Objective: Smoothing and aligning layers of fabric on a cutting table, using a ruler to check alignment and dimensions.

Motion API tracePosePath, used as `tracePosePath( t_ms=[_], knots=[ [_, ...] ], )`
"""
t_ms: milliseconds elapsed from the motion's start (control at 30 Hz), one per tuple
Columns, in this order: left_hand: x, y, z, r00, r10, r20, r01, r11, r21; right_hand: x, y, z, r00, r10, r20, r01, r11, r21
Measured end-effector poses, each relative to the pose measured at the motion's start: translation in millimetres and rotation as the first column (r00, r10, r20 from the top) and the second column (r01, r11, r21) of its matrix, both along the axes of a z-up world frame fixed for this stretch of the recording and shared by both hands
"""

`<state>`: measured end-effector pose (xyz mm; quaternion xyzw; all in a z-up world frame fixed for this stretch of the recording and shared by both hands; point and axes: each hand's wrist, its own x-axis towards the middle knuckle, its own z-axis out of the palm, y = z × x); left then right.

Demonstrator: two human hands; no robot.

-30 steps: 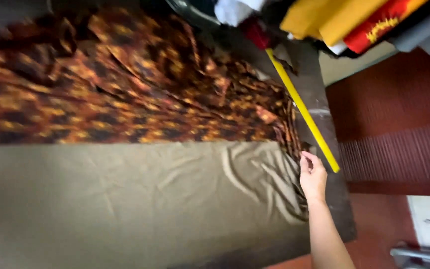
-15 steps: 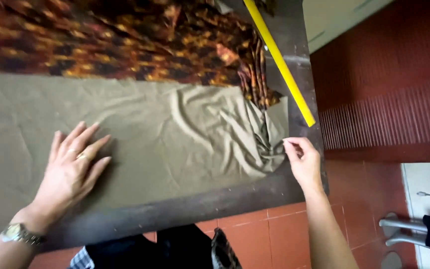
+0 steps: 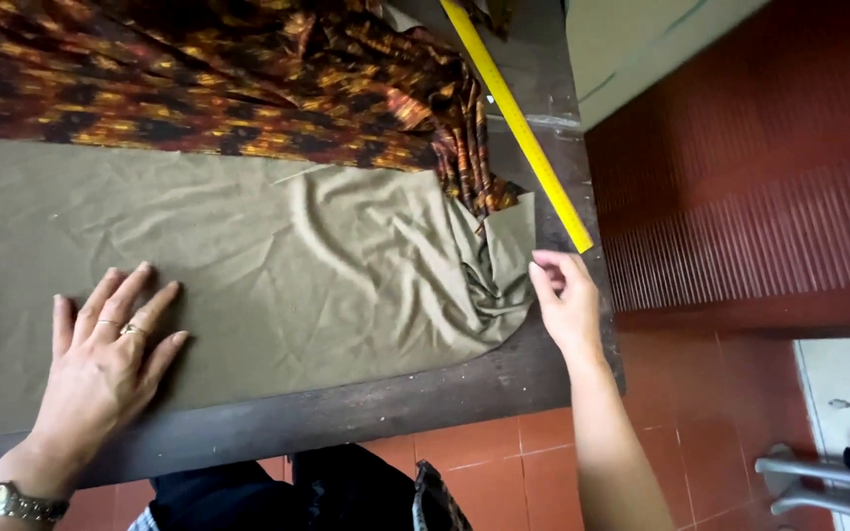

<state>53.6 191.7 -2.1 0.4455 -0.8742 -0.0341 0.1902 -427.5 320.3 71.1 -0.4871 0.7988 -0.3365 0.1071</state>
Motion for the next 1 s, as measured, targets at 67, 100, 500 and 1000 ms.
tracePosePath(
  t_ms=[67, 100, 500, 1000],
  knots=[
    [2, 0, -1, 1.0, 0.017, 0.008, -0.017, 1.0, 0.023, 3, -16, 1, 0.996, 0.055, -0.072, -0.057, 0.998, -0.019],
    [4, -1, -1, 0.999, 0.029, 0.017, -0.029, 0.998, 0.048, 5, -25, 2, 0.984, 0.103, -0.144, -0.109, 0.994, -0.032],
    [61, -22, 21, 0.968, 0.027, -0.248, -0.018, 0.999, 0.04, 68, -77, 15, 0.874, 0.48, -0.074, -0.475, 0.877, 0.074],
    [105, 20, 32, 0.983, -0.102, -0.153, 0.137, 0.961, 0.238, 127, -1, -15, 0.467, 0.856, -0.222, -0.856, 0.5, 0.128]
  ],
)
